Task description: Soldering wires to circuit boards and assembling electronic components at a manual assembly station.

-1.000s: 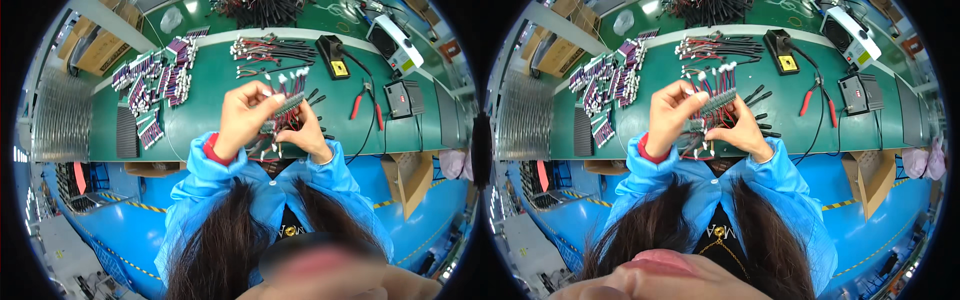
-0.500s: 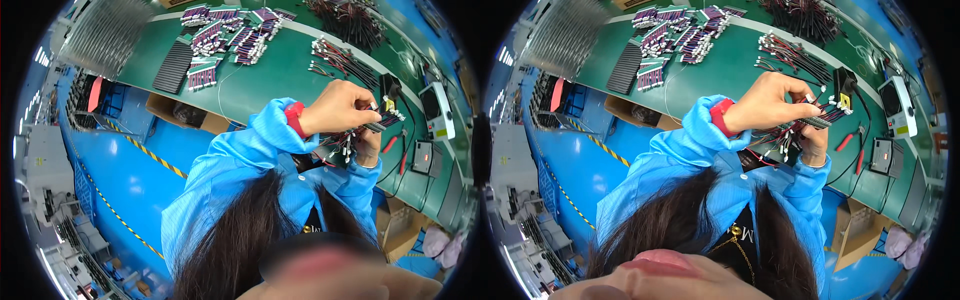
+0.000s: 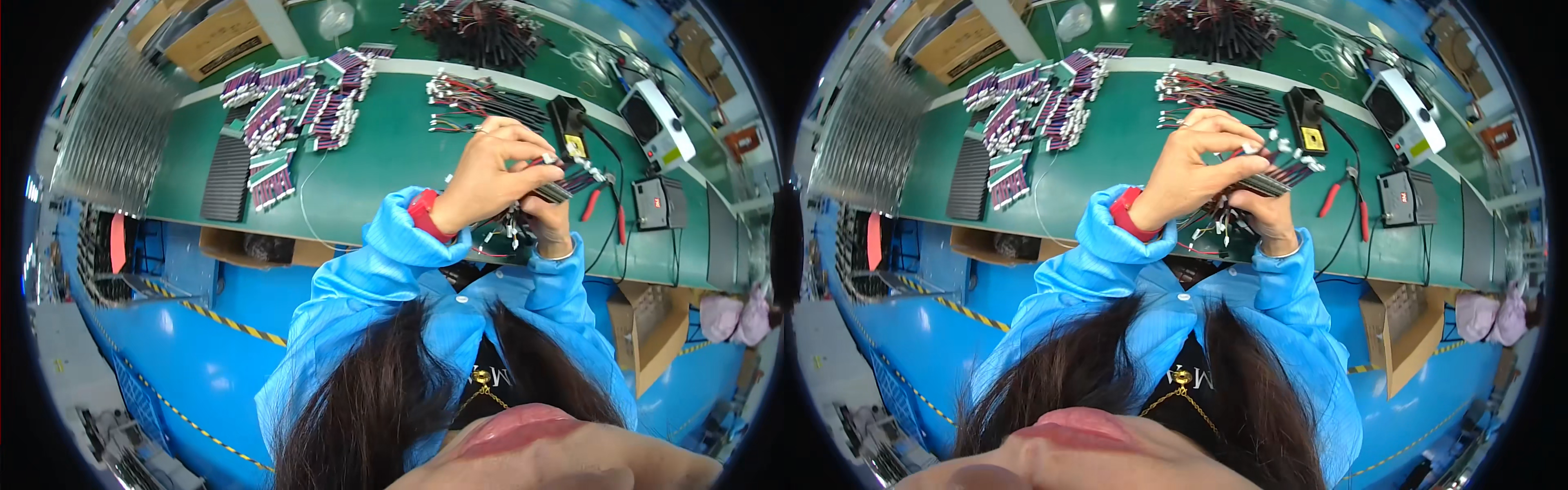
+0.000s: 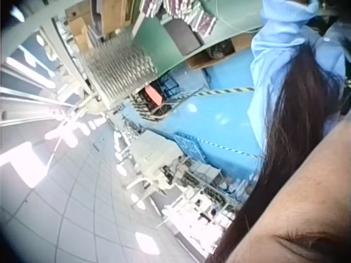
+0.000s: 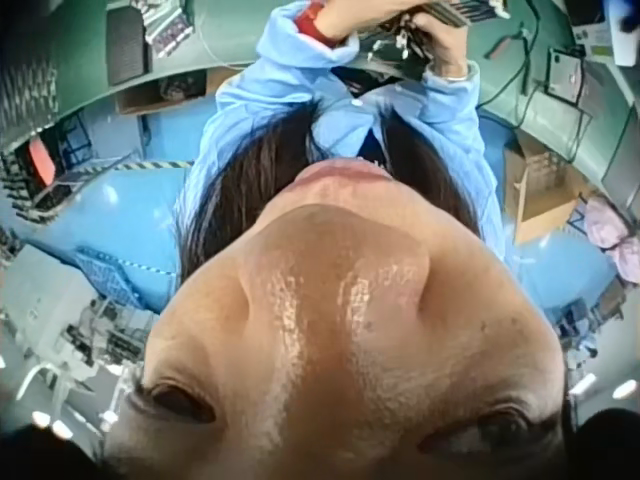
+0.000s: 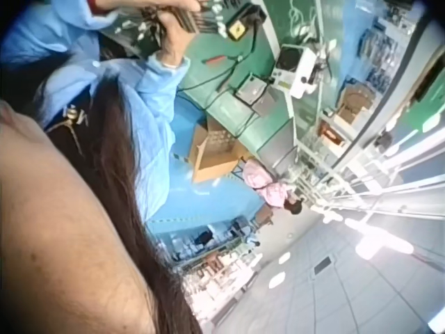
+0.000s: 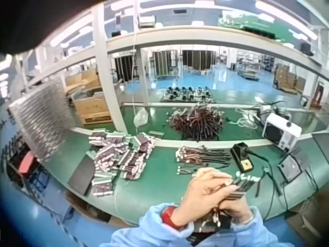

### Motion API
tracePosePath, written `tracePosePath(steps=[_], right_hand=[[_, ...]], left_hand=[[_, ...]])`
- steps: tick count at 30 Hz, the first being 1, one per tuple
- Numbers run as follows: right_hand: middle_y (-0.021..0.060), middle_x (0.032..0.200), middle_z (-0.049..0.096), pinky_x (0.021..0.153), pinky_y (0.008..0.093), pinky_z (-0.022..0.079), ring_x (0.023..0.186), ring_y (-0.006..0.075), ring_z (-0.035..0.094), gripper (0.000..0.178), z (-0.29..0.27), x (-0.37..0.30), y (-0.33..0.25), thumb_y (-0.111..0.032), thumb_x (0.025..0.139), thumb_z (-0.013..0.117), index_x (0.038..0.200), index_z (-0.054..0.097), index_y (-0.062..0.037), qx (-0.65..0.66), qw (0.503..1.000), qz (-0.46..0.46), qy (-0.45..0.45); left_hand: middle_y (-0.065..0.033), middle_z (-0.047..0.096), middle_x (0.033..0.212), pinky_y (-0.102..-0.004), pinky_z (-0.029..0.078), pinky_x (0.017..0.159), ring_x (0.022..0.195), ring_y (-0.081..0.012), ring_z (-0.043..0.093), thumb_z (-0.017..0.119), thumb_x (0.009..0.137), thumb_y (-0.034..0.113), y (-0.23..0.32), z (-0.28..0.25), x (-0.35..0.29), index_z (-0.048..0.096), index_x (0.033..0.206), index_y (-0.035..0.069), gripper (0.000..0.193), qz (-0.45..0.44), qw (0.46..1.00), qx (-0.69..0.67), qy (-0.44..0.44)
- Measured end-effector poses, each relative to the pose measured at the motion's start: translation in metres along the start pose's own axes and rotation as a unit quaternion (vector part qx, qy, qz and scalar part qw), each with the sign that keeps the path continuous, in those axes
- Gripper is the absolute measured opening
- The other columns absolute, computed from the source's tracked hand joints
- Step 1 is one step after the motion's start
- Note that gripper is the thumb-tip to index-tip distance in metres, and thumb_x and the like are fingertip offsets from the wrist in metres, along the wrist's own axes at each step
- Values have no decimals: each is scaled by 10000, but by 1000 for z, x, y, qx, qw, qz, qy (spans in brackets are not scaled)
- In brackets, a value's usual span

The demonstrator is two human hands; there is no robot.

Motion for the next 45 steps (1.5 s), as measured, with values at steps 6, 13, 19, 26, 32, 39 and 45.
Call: tracePosePath(steps=[6, 13, 19, 26, 32, 39, 45], right_hand=[[43, 1013, 616, 783, 277, 500, 895, 127, 592, 441, 2, 2, -9, -3, 730, 762, 1126, 573, -38, -21, 997, -29, 64], [88, 1157, 600, 949, 333, 446, 1073, 194, 576, 588, -5, -6, -15, -73, 753, 794, 1250, 492, 8, -81, 973, -152, 156], [205, 1492, 278, 1126, 381, 243, 1380, 294, 300, 1223, 34, -24, -4, -355, 688, 851, 1504, 24, 28, -196, 974, -58, 93], [166, 1460, 351, 1088, 337, 310, 1320, 229, 387, 1173, 35, -11, -1, -271, 663, 878, 1498, 113, 34, -172, 981, 74, -59], [128, 1123, 620, 859, 286, 485, 1020, 162, 595, 664, 29, -4, -6, -70, 761, 759, 1346, 467, 42, -315, 947, 16, 51], [39, 832, 654, 649, 247, 476, 743, 80, 576, 370, 55, 8, -12, -29, 784, 691, 1142, 611, 19, -358, 932, -50, 21], [41, 744, 659, 593, 260, 476, 683, 87, 591, 128, 51, 22, -36, -5, 820, 656, 945, 677, 10, -440, 885, -121, 95]], left_hand=[[-57, 697, 901, -314, 452, 836, 926, -181, 580, 727, 789, 70, 12, 12, -10, 741, 923, 33, 139, -47, 992, -89, 82], [-77, 693, 923, -261, 479, 793, 894, -129, 609, 667, 878, 37, -1, 2, -15, 705, 976, -36, 128, -63, 977, -144, 141], [-22, 663, 926, -216, 476, 748, 850, -55, 562, 676, 888, 58, -29, 9, -22, 686, 984, -26, 128, -228, 887, -327, 234], [-8, 603, 967, -204, 447, 704, 820, -52, 541, 715, 859, 81, -27, 12, -21, 693, 996, -29, 177, -240, 904, -313, 162], [-64, 632, 934, -238, 470, 735, 867, -113, 574, 766, 792, 89, -25, -3, -13, 728, 936, -2, 174, -218, 927, -256, 168], [-40, 601, 1004, -222, 476, 739, 857, -85, 567, 713, 833, 0, -18, -21, -11, 701, 1002, -18, 170, -132, 938, -235, 218], [-60, 592, 1166, -280, 440, 890, 1082, -142, 543, 744, 813, 89, -25, -35, -8, 629, 1192, 32, 400, -92, 954, -233, 166]])
Point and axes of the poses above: each hand's wrist, its own x-axis towards the middle knuckle, its own z-axis out of the palm, y = z × x, the point moved 7 cm from there along x, towards the middle knuckle
